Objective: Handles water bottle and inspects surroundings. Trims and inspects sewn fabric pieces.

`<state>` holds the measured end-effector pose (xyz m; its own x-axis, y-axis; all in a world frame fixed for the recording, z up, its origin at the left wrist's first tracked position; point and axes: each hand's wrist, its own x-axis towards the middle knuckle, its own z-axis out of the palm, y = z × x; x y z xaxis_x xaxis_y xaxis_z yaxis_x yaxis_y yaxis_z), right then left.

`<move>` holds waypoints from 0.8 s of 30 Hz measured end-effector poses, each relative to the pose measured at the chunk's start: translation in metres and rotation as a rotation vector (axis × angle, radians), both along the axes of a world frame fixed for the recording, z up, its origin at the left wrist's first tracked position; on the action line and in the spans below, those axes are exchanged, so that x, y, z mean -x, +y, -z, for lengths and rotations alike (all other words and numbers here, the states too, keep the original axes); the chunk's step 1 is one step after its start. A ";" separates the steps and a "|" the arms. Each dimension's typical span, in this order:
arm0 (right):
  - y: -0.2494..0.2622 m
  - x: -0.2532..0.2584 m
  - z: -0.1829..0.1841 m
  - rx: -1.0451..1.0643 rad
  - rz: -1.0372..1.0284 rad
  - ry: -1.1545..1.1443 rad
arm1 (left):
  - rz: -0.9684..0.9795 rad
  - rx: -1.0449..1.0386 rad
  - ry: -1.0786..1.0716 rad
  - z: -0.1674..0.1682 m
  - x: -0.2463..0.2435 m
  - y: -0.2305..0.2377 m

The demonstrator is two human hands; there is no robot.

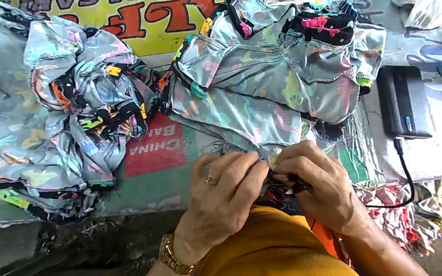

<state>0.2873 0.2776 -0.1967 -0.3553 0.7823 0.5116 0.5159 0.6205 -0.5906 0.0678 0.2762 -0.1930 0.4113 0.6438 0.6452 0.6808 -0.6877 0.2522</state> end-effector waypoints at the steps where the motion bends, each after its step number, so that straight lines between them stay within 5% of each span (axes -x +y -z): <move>1: 0.001 0.000 -0.001 -0.004 -0.017 0.024 | 0.012 0.002 -0.007 -0.001 -0.003 0.003; 5: 0.009 -0.002 -0.007 0.073 -0.041 0.152 | 0.037 0.004 0.057 -0.016 -0.011 0.015; 15: 0.017 -0.004 -0.003 0.328 0.131 0.365 | 0.217 -0.246 0.944 -0.037 -0.041 0.020; 24: 0.017 -0.004 0.001 0.329 0.133 0.367 | 0.390 -0.285 1.228 -0.065 -0.055 0.016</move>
